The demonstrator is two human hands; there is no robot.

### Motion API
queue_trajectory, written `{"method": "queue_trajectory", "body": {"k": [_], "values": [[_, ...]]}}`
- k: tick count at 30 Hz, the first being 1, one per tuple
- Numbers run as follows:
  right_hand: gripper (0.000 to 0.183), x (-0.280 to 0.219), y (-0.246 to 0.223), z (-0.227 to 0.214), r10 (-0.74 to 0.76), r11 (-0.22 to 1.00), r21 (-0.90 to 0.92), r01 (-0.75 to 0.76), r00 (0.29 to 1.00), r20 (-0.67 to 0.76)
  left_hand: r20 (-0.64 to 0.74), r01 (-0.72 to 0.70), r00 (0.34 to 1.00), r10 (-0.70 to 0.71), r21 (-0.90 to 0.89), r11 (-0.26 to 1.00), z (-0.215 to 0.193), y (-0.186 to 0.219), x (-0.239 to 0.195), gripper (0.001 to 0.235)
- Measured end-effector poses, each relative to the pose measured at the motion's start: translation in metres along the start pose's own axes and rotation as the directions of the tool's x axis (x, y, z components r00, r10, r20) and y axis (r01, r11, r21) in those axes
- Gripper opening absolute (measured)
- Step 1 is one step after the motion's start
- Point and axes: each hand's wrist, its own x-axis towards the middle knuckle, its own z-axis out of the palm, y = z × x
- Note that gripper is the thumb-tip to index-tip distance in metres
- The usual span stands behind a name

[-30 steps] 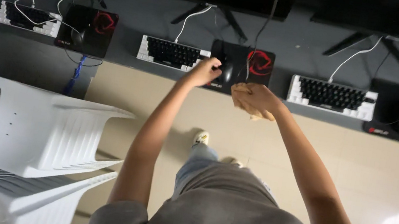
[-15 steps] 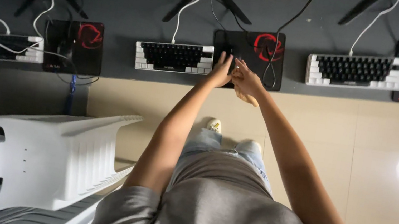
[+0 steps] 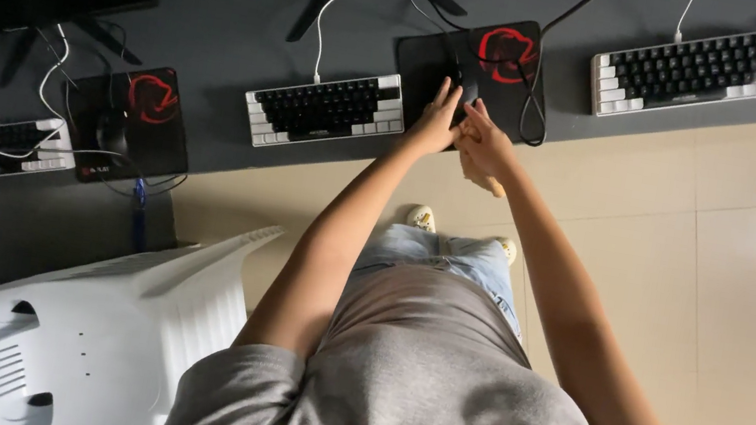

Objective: The person cleans a pair of black headphones with a cloth, then wipes a computer keyboard and mouse. They spray the cloth with a liquid from a bottle and continue wiping the keyboard and mousepad.

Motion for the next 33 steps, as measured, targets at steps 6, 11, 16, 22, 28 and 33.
{"method": "queue_trajectory", "body": {"k": [6, 11, 16, 22, 28, 33], "values": [[0.067, -0.014, -0.017, 0.002, -0.034, 0.998, -0.048, 0.031, 0.997, -0.069, -0.141, -0.139, 0.981, 0.129, -0.059, 0.989, -0.011, -0.003, -0.03, 0.094], [0.051, -0.052, -0.075, 0.007, 0.144, 0.988, 0.093, -0.126, 0.965, -0.221, -0.153, 0.019, 0.986, -0.063, -0.272, 0.962, -0.028, 0.005, -0.075, 0.065], [0.052, -0.059, -0.096, 0.033, 0.021, 0.977, 0.208, 0.056, 0.935, -0.353, 0.019, 0.048, 0.998, -0.052, -0.754, 0.655, -0.006, -0.025, -0.096, 0.057], [0.027, -0.058, -0.129, 0.019, -0.146, 0.972, 0.137, 0.192, 0.946, -0.288, 0.012, 0.109, 0.988, -0.153, -0.753, 0.648, -0.056, 0.027, -0.131, 0.04], [0.013, -0.073, -0.16, -0.026, -0.3, 0.944, 0.042, 0.326, 0.905, -0.301, -0.057, 0.097, 0.987, -0.15, -0.536, 0.838, -0.081, 0.058, -0.14, 0.025], [0.025, -0.095, -0.138, -0.064, 0.031, 0.992, 0.129, 0.0, 0.971, -0.235, -0.27, -0.135, 0.96, 0.068, -0.239, 0.962, -0.102, 0.137, -0.139, 0.031]]}}
